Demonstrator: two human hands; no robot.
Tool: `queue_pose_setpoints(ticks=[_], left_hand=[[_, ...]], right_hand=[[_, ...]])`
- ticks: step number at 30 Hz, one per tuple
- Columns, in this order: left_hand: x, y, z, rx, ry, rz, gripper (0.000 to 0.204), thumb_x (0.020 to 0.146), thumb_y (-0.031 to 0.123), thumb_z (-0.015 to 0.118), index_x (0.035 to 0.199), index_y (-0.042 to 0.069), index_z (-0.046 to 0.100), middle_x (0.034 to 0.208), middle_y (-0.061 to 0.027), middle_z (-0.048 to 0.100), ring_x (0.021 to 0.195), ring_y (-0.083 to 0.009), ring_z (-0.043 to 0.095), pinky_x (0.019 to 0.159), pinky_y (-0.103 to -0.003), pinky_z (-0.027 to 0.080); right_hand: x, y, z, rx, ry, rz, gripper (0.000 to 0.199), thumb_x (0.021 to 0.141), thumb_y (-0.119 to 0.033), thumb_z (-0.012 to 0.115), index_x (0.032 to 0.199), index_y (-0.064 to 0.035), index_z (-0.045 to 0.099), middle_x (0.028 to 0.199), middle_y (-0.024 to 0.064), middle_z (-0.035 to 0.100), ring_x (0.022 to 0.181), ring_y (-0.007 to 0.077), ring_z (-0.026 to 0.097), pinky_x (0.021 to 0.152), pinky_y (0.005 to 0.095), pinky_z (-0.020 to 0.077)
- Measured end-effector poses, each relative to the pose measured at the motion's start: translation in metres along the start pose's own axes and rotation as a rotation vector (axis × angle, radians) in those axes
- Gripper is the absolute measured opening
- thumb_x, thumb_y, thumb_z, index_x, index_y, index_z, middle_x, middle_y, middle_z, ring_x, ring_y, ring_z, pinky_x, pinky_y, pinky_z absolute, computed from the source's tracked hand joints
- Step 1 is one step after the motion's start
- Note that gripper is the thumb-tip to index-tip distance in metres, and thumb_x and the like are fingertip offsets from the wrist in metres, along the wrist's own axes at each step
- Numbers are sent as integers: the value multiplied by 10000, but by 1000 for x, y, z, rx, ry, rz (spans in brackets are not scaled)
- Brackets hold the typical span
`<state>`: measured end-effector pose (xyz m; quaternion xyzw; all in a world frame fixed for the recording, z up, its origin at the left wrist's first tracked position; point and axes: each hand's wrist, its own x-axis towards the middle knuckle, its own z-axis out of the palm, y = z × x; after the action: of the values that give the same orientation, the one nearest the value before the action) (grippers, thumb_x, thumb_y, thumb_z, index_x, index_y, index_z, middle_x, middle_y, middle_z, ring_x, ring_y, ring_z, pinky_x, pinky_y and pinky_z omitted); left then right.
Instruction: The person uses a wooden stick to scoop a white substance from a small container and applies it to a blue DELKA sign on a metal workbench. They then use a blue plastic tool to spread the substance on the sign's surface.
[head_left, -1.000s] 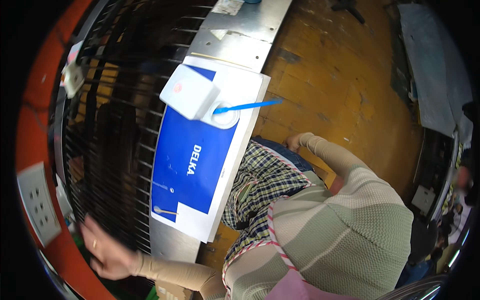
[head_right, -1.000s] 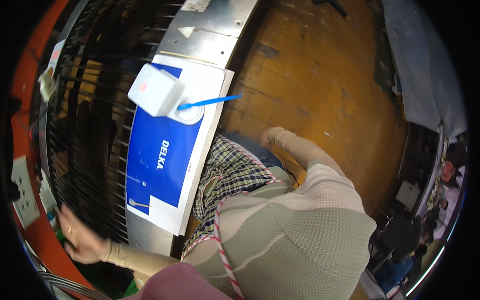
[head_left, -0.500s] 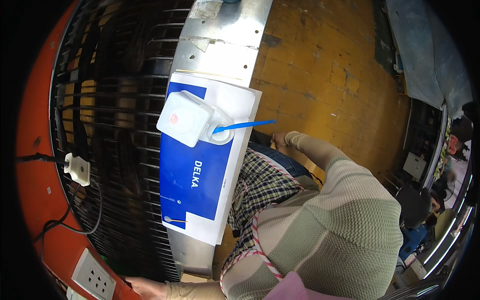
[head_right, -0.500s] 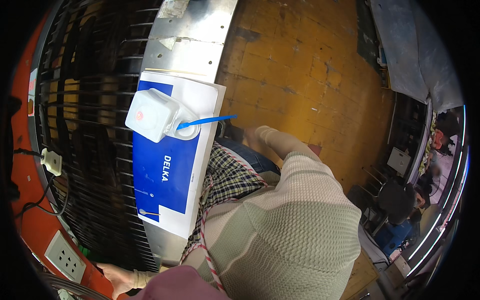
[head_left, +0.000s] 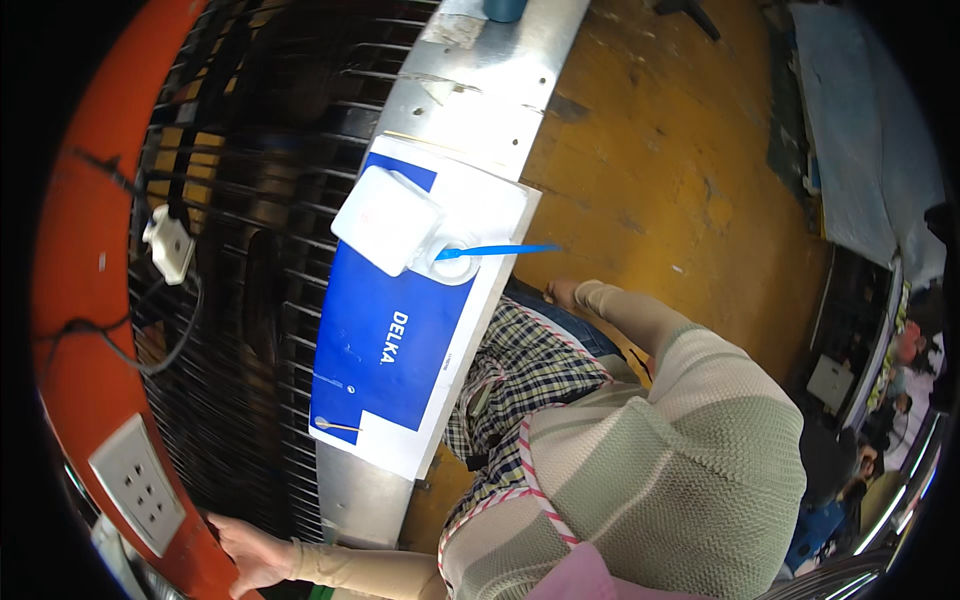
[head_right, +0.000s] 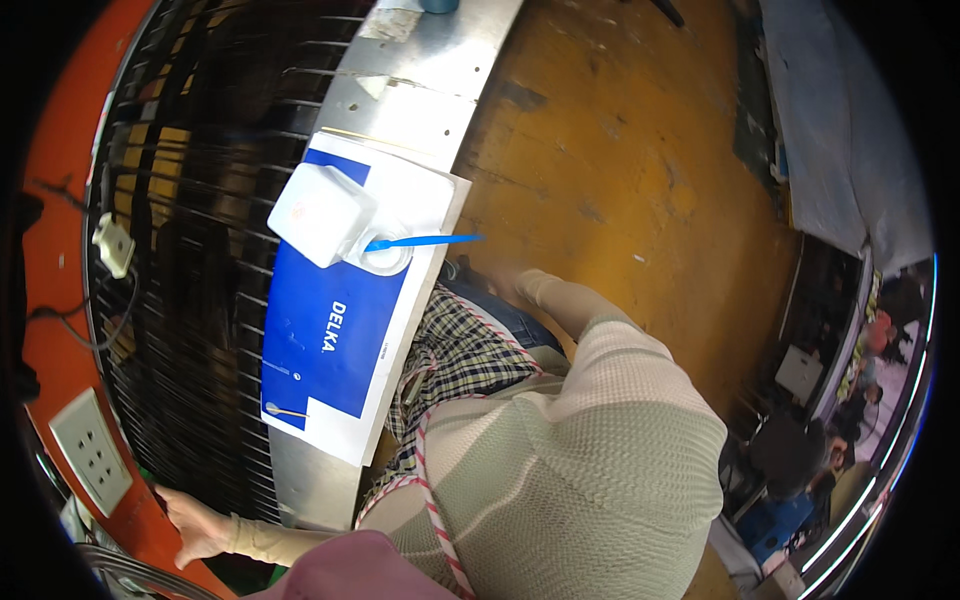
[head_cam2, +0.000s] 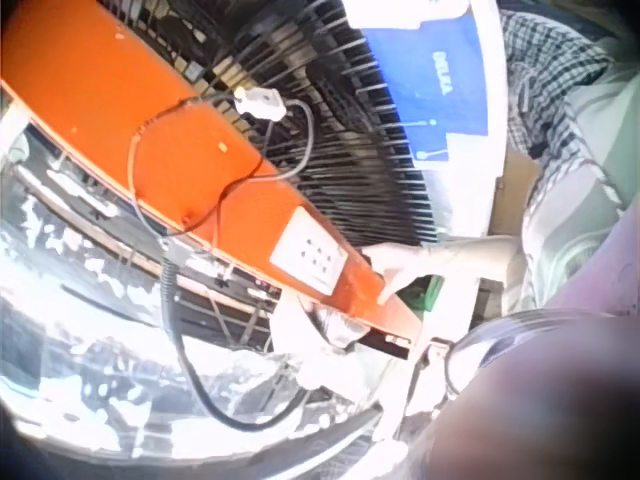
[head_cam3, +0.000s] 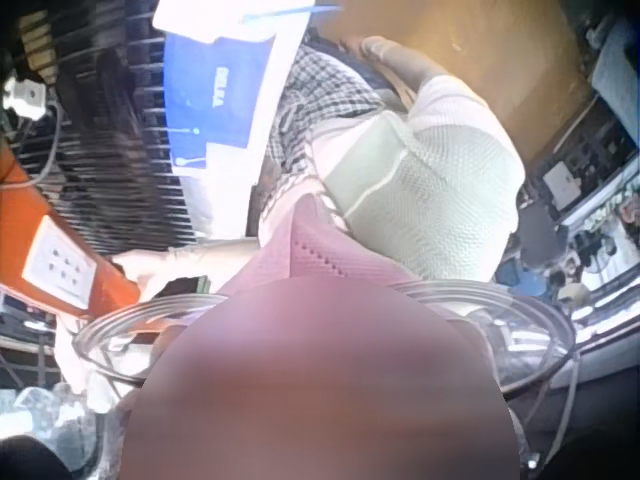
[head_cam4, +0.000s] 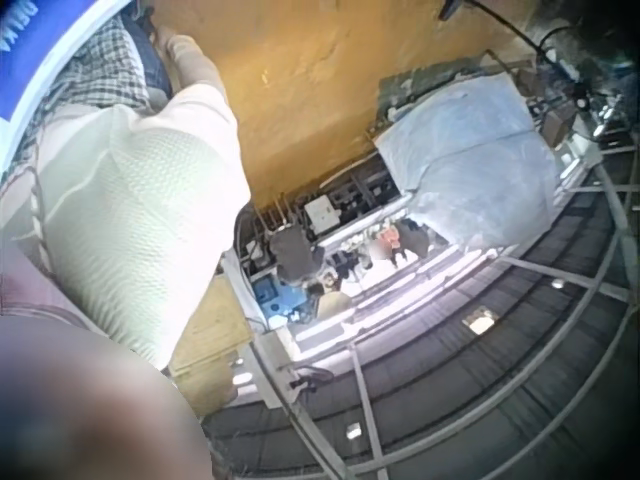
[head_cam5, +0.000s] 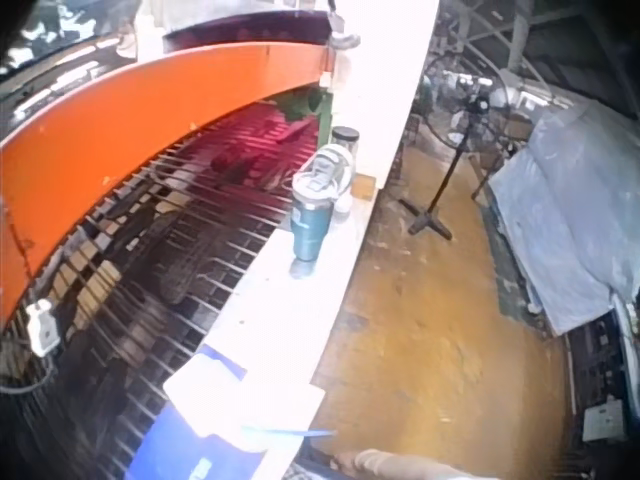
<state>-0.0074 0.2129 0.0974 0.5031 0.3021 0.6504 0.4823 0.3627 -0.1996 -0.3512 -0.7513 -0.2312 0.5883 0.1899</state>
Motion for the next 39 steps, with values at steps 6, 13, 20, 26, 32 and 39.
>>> queue_pose_setpoints(ticks=[6, 13, 20, 26, 32, 39], left_hand=[[-13, -20, -8, -56, 95, -13, 1332, 697, 852, 543, 1554, -71, 112, 1643, -234, 132, 1510, -402, 160, 1235, -575, 151], [-22, -48, 13, -176, 142, -24, 1147, 804, 810, 511, 1534, -39, 263, 1620, -216, 234, 1501, -381, 210, 1241, -570, 130], [-15, -56, 20, -250, 92, -26, 1022, 913, 794, 336, 1515, -31, 304, 1609, -205, 255, 1501, -364, 166, 1247, -562, 110], [-70, -165, -6, 406, -185, -191, 464, 1056, 391, 502, 1271, -4, 618, 1192, -174, 681, 1153, -287, 639, 1019, -387, 485], [-138, -309, -5, 1369, -327, -134, 603, 1002, 525, 478, 1366, 57, 587, 1475, -205, 500, 1457, -361, 340, 1210, -538, 192], [-165, -330, -29, 1486, -297, -91, 559, 1014, 505, 454, 1411, 123, 552, 1476, -183, 493, 1470, -328, 316, 1237, -497, 122]], right_hand=[[50, 35, -1, -569, -114, -233, 272, 769, -282, 735, 960, -89, 743, 850, 196, 723, 746, 369, 670, 711, 429, 514], [52, 106, -5, -462, -316, -537, 380, 791, -304, 747, 1004, 10, 733, 953, 228, 739, 851, 325, 701, 768, 406, 540], [34, 4, -61, -342, -717, 8, 458, 863, -222, 703, 1264, -6, 649, 1147, 182, 716, 1019, 254, 690, 900, 368, 542], [-85, -189, -83, -904, -936, -305, 284, 940, -208, 638, 1145, -26, 716, 930, 134, 758, 841, 226, 728, 736, 340, 572], [-62, -371, -103, -637, 286, -1213, 268, 923, -222, 697, 1085, -10, 728, 998, 167, 741, 894, 318, 707, 799, 384, 548], [73, -410, -83, -947, 658, -718, 705, 982, -673, 360, 1098, -103, 758, 1064, 210, 724, 1077, 407, 657, 953, 546, 464]])
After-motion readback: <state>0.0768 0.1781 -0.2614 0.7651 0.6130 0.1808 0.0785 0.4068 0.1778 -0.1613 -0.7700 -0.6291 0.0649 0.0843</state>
